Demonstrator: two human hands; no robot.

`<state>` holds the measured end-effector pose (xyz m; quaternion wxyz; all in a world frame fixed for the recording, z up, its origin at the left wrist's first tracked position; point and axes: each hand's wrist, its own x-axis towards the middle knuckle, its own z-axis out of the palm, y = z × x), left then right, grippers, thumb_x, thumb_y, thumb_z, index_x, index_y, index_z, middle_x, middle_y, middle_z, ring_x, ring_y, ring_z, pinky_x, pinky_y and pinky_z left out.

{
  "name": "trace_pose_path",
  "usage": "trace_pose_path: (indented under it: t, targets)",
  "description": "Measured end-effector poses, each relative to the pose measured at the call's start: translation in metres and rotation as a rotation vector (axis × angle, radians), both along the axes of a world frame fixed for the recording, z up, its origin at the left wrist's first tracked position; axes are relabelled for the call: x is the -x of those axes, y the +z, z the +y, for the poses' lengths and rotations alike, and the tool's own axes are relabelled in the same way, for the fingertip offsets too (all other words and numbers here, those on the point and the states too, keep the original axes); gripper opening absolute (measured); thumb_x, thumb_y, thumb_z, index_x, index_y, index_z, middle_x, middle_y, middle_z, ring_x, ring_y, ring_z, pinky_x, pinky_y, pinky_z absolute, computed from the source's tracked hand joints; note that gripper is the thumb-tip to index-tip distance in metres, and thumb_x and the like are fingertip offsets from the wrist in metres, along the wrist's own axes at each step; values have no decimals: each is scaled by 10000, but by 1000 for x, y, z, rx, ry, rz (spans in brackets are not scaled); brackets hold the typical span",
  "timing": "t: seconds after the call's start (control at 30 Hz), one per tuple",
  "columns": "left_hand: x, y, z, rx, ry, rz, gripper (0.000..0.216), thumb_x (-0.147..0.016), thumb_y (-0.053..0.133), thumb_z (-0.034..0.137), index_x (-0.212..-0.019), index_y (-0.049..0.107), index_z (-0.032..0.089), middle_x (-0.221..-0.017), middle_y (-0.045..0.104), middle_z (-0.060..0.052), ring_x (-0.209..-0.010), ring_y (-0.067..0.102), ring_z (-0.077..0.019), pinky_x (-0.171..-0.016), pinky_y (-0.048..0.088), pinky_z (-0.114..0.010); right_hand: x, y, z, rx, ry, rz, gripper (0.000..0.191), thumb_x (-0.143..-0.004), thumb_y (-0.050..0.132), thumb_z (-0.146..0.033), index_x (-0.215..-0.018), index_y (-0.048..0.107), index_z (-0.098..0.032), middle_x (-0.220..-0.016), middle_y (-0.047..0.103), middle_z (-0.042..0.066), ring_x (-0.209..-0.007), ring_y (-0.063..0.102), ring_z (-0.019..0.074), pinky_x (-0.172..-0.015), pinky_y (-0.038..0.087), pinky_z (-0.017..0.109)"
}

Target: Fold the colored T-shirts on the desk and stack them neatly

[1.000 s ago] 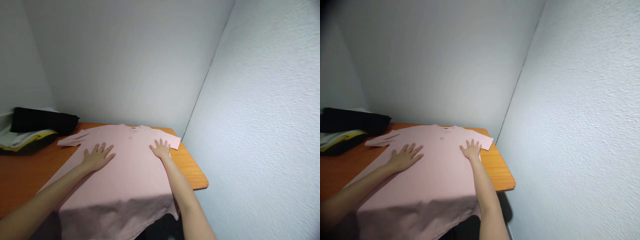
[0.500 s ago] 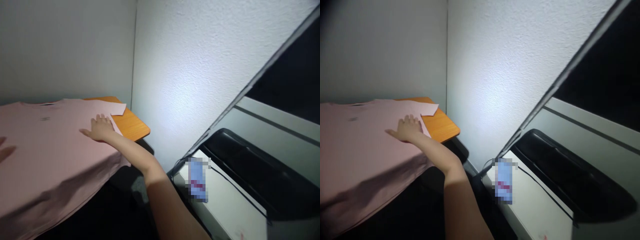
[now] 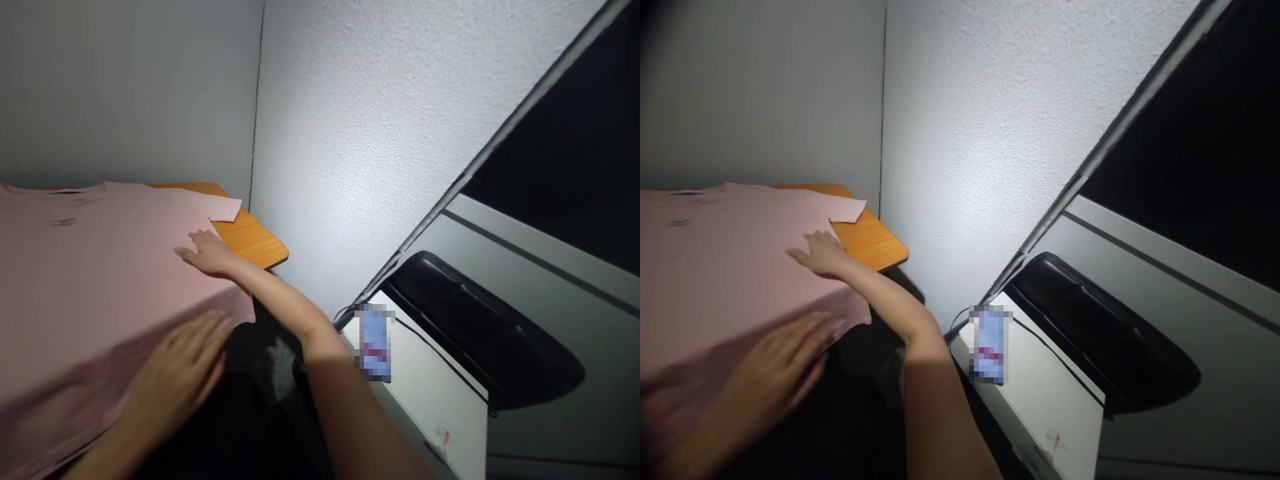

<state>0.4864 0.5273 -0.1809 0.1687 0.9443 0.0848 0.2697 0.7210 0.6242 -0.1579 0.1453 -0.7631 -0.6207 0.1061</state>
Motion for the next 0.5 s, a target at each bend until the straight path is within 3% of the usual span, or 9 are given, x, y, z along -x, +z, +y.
trace_pose_path:
  t: [0.1, 0.17, 0.2, 0.3, 0.4, 0.5]
  targets:
    - [-23, -23, -55, -205, -136, 116, 565, -848, 467, 150, -1396, 554, 257, -1419, 557, -160, -1118, 640, -330, -851, 562, -478, -25, 25, -17, -136, -72, 64, 610, -978, 467, -547, -1408, 457, -114, -1440, 514, 125, -1335, 450, 215, -1129, 324, 344]
    - [-48, -31, -65, -286, -143, 281, 635, -771, 453, 30, -1367, 580, 210, -1473, 494, -175, -870, 702, -276, -643, 577, -393, -48, 42, -26, -159, -187, 81, 518, -991, 466, -484, -1381, 489, -145, -1411, 549, 88, -1302, 483, 154, -1093, 347, 252]
    - [-61, -31, -62, -312, -121, 347, 671, -748, 447, -4, -1373, 575, 203, -1503, 451, -177, -757, 699, -247, -553, 551, -365, -61, 48, -27, -151, -294, 81, 480, -998, 450, -461, -1380, 491, -174, -1411, 552, 60, -1293, 489, 125, -1069, 356, 213]
    - [-99, -26, -37, -342, 11, 437, 656, -779, 459, -15, -1388, 567, 203, -1532, 393, -199, -581, 658, -202, -410, 461, -337, -100, 55, -16, -111, -367, 62, 453, -1017, 368, -381, -1385, 483, -142, -1388, 561, 118, -1260, 524, 163, -1035, 397, 260]
    - [-126, -26, -17, -286, 134, 465, 555, -833, 500, 12, -1347, 609, 191, -1407, 536, -239, -612, 667, -215, -421, 470, -336, -131, 46, 11, -43, -418, 36, 455, -1020, 343, -378, -1368, 515, -142, -1357, 580, 146, -1232, 552, 205, -1021, 418, 309]
    - [-142, -33, -13, -225, 182, 492, 396, -860, 558, 65, -1218, 698, 161, -1114, 675, -249, -735, 695, -279, -456, 502, -357, -149, 32, 42, 45, -491, 11, 421, -1007, 440, -424, -1294, 571, -145, -1318, 594, 143, -1205, 567, 232, -1036, 430, 395]
